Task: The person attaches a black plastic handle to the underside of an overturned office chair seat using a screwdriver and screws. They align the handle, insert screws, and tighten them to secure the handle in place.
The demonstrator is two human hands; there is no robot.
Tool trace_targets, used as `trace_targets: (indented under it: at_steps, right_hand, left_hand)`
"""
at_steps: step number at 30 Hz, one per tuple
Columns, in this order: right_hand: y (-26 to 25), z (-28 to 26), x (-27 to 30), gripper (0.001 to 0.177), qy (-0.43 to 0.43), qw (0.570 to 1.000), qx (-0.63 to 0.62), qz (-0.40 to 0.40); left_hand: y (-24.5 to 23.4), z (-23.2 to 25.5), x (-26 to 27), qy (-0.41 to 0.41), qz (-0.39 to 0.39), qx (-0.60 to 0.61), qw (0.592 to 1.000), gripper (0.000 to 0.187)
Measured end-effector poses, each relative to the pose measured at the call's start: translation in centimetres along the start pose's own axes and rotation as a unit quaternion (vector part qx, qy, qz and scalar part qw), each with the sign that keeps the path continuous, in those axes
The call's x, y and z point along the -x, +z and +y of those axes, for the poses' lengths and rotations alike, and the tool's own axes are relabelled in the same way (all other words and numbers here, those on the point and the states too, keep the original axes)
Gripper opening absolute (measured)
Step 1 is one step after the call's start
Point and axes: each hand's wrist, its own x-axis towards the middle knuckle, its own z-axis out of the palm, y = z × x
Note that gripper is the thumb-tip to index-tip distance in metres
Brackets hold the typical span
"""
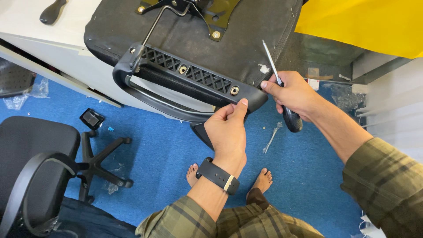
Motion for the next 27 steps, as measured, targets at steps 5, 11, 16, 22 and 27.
trace_targets:
  at_steps: [5, 11, 16, 22, 27]
  right_hand:
    - [-0.1, -0.3, 0.0, 0.024, 0.004, 1.000, 0.011, 0.001]
    - [-0.2, -0.2, -0.4, 0.024, 0.011, 0.999, 0.030, 0.004]
    - [-0.1, -0.4, -0.4, 0.026, 0.028, 0.999, 0.033, 0.003]
    - [-0.2, -0.5, -0.3, 0.027, 0.030, 0.998, 0.053, 0.001]
    - [-0.2, -0.4, -0.5, 0.024, 0.021, 0.999, 0.051, 0.001]
  left_hand:
    - [0.1, 0.2, 0.4, -0.019, 0.001, 0.004, 1.000, 0.025]
    - [0.4, 1.1, 0.6, -0.065, -0.001, 0.008, 0.998, 0.015]
    - [-0.3, 2.3, -0.1, -0.091, -0.005, -0.047, 0.995, 0.030]
    - [-0.4, 1.6, -0.3, -0.042, -0.014, -0.068, 0.997, 0.046]
    - [-0.6, 0.8, 0.0, -0.021, -0.009, -0.085, 0.996, 0.047]
